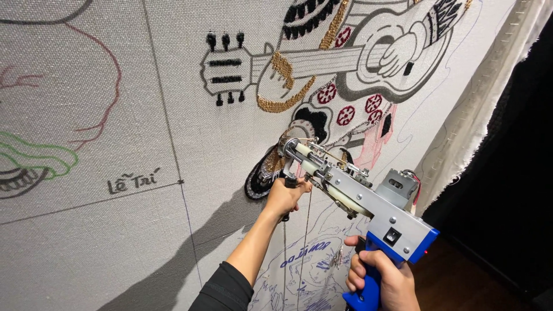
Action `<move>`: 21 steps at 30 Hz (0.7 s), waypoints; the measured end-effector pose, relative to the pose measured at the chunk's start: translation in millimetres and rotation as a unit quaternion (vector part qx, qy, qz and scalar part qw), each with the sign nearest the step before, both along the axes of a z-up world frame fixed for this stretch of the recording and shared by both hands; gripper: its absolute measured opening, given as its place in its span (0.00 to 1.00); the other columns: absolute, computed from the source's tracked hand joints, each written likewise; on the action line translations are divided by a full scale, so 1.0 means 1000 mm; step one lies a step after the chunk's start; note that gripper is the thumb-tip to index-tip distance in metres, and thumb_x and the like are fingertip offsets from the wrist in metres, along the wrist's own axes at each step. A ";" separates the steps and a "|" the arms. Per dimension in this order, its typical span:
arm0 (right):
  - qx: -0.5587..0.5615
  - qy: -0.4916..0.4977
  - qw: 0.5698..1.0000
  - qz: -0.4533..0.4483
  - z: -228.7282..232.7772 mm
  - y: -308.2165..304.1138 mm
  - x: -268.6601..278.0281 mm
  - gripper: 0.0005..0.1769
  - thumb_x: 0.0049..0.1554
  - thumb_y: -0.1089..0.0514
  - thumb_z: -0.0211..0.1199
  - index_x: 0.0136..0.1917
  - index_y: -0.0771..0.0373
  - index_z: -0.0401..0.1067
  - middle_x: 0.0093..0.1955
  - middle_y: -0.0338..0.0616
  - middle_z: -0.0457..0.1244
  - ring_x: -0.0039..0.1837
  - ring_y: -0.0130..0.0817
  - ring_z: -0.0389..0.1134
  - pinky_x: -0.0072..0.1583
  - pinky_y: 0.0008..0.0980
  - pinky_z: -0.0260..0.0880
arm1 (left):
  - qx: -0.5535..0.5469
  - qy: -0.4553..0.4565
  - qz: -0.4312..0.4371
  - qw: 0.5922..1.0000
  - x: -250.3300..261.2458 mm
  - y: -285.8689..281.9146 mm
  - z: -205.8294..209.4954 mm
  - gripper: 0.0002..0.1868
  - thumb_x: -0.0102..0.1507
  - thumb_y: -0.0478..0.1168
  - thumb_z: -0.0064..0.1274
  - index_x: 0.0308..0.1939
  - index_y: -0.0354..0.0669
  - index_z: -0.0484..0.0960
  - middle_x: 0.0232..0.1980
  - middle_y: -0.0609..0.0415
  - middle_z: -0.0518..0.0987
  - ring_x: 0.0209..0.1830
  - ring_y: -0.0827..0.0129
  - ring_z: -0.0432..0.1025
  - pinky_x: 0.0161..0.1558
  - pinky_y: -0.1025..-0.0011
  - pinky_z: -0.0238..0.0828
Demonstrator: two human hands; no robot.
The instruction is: The person uses a tufting gun to fill in a design on a rug canvas.
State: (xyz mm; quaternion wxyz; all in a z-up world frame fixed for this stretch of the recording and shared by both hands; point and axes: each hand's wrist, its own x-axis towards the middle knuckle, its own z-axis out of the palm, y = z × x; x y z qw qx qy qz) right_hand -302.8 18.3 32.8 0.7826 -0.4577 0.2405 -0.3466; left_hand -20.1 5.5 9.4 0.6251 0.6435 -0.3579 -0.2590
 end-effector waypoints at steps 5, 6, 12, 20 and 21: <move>0.017 0.005 1.000 -0.015 0.000 -0.001 0.004 0.17 0.51 0.62 0.52 0.52 0.75 0.67 0.26 0.47 0.54 0.27 0.36 0.55 0.34 0.41 0.61 | -0.006 0.011 0.009 1.000 0.005 -0.006 0.000 0.17 0.60 0.49 0.63 0.43 0.40 0.86 0.36 0.56 0.88 0.12 0.78 0.65 0.17 0.76 0.64; 0.016 0.010 1.000 -0.023 0.001 0.000 0.005 0.16 0.51 0.63 0.52 0.51 0.75 0.67 0.26 0.46 0.54 0.27 0.36 0.55 0.34 0.40 0.61 | -0.003 0.003 0.009 1.000 0.005 -0.006 0.001 0.18 0.61 0.50 0.62 0.43 0.38 0.87 0.38 0.54 0.88 0.13 0.79 0.65 0.17 0.76 0.65; -0.039 0.007 0.999 -0.007 -0.006 -0.014 0.005 0.15 0.50 0.64 0.54 0.50 0.75 0.67 0.25 0.46 0.54 0.26 0.37 0.56 0.33 0.40 0.61 | -0.048 0.007 0.000 0.999 0.013 -0.022 -0.008 0.21 0.61 0.48 0.64 0.41 0.27 0.83 0.39 0.54 0.89 0.14 0.79 0.67 0.17 0.75 0.65; -0.060 0.015 0.998 -0.007 0.000 -0.022 0.004 0.16 0.51 0.64 0.54 0.51 0.77 0.67 0.26 0.46 0.54 0.27 0.36 0.56 0.34 0.40 0.61 | -0.070 0.026 0.013 0.997 0.009 -0.028 0.003 0.18 0.61 0.49 0.65 0.37 0.35 0.81 0.36 0.51 0.88 0.12 0.75 0.65 0.16 0.74 0.63; -0.068 0.011 0.998 -0.008 -0.001 -0.024 0.004 0.16 0.52 0.64 0.54 0.52 0.78 0.67 0.26 0.46 0.54 0.27 0.36 0.56 0.34 0.40 0.61 | -0.096 0.029 0.007 0.995 0.010 -0.029 0.003 0.16 0.60 0.48 0.64 0.38 0.38 0.81 0.35 0.52 0.88 0.13 0.76 0.66 0.16 0.74 0.63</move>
